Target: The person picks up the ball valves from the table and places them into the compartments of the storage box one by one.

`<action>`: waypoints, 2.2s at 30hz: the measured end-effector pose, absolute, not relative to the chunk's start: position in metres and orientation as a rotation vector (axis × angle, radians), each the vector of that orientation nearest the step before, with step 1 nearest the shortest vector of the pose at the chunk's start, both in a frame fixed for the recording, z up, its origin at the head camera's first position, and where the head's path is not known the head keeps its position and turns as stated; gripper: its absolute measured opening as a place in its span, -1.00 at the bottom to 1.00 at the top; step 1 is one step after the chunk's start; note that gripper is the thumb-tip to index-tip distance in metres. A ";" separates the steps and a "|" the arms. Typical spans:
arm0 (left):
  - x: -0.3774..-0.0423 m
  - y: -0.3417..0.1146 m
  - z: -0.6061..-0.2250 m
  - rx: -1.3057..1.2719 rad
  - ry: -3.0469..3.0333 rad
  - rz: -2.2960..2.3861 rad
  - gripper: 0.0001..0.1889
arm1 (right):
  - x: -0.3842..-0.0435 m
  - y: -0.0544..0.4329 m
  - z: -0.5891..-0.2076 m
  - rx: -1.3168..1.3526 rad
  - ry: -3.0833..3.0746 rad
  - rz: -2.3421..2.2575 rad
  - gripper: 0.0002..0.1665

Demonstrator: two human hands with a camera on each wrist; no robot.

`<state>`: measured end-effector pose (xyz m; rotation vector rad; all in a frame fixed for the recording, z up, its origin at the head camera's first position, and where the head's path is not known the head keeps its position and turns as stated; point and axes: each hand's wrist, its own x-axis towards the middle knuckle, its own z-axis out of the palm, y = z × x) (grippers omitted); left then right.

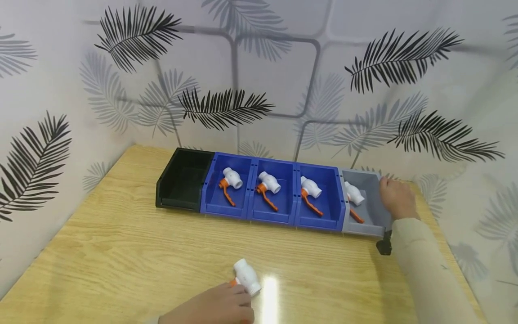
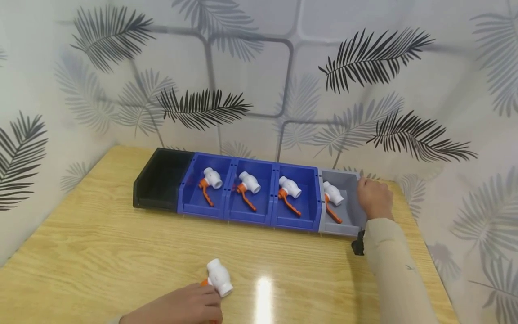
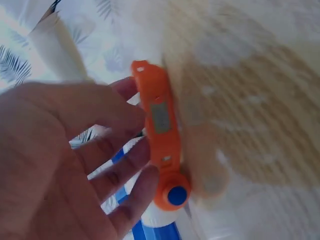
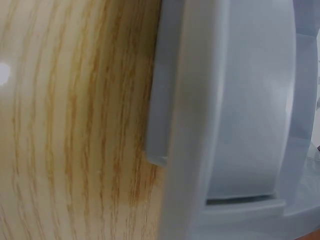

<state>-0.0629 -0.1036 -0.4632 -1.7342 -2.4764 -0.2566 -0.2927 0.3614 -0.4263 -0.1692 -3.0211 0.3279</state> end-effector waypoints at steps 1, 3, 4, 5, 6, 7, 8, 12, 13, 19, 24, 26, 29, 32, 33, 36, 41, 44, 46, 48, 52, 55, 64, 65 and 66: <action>-0.063 -0.105 -0.461 -1.710 -2.503 -0.296 -0.95 | -0.293 0.361 -0.426 -0.166 -3.020 0.329 -0.26; -0.063 -0.107 -0.455 -1.594 -2.575 -0.372 -0.94 | -0.293 0.362 -0.426 -0.162 -3.015 0.331 -0.25; -0.063 -0.108 -0.452 -1.503 -2.637 -0.412 -0.95 | -0.293 0.362 -0.426 -0.162 -3.011 0.332 -0.25; -0.062 -0.108 -0.448 -1.400 -2.714 -0.440 -0.95 | -0.293 0.362 -0.426 -0.161 -3.007 0.332 -0.25; -0.061 -0.108 -0.444 -1.288 -2.791 -0.484 -0.96 | -0.293 0.362 -0.426 -0.163 -3.002 0.334 -0.25; -0.060 -0.108 -0.443 -1.179 -2.844 -0.537 -0.95 | -0.293 0.362 -0.426 -0.165 -3.001 0.332 -0.26; -0.059 -0.108 -0.441 -1.065 -2.916 -0.611 -0.93 | -0.292 0.362 -0.426 -0.167 -3.002 0.330 -0.25; -0.055 -0.107 -0.440 -0.702 -3.113 -0.796 -0.78 | -0.294 0.363 -0.426 -0.175 -3.014 0.321 -0.24; -0.054 -0.106 -0.440 -0.647 -3.135 -0.817 -0.74 | -0.294 0.363 -0.427 -0.176 -3.019 0.318 -0.24; -0.051 -0.105 -0.447 -0.521 -3.227 -0.745 -0.48 | -0.295 0.365 -0.429 -0.181 -3.023 0.317 -0.22; -0.053 -0.106 -0.450 -0.488 -3.262 -0.698 -0.52 | -0.295 0.364 -0.429 -0.170 -3.005 0.327 -0.22; -0.053 -0.108 -0.450 -0.477 -3.275 -0.719 -0.56 | -0.294 0.364 -0.429 -0.166 -3.003 0.339 -0.21; -0.055 -0.111 -0.450 -0.458 -3.269 -0.742 -0.63 | -0.293 0.363 -0.429 -0.166 -3.004 0.349 -0.18; -0.058 -0.115 -0.450 -0.456 -3.246 -0.762 -0.70 | -0.292 0.363 -0.429 -0.166 -3.004 0.352 -0.18; -0.059 -0.116 -0.450 -0.462 -3.238 -0.772 -0.72 | -0.292 0.363 -0.429 -0.163 -3.002 0.351 -0.19; -0.062 -0.120 -0.451 -0.474 -3.226 -0.812 -0.78 | -0.292 0.364 -0.430 -0.152 -2.992 0.356 -0.19; -0.066 -0.124 -0.452 -0.477 -3.210 -0.914 -0.78 | -0.292 0.364 -0.430 -0.145 -2.988 0.368 -0.18; -0.069 -0.126 -0.449 -0.469 -3.210 -0.971 -0.75 | -0.292 0.364 -0.429 -0.149 -2.989 0.381 -0.20; -0.070 -0.127 -0.448 -0.486 -3.198 -0.991 -0.73 | -0.292 0.364 -0.429 -0.153 -2.989 0.384 -0.21; -0.072 -0.128 -0.446 -0.510 -3.186 -1.021 -0.72 | -0.293 0.364 -0.428 -0.158 -2.990 0.383 -0.21; -0.075 -0.133 -0.445 -0.533 -3.193 -1.072 -0.74 | -0.294 0.365 -0.429 -0.157 -2.994 0.376 -0.20; -0.079 -0.137 -0.443 -0.519 -3.184 -1.073 -0.76 | -0.294 0.365 -0.430 -0.153 -2.996 0.370 -0.22; -0.095 -0.148 -0.416 -0.342 -3.040 -0.992 -0.86 | -0.295 0.365 -0.429 -0.160 -3.008 0.363 -0.19; -0.097 -0.150 -0.413 -0.322 -3.035 -0.973 -0.87 | -0.295 0.365 -0.429 -0.161 -3.011 0.363 -0.19; -0.099 -0.152 -0.410 -0.307 -3.030 -0.949 -0.87 | -0.294 0.364 -0.429 -0.167 -3.016 0.363 -0.19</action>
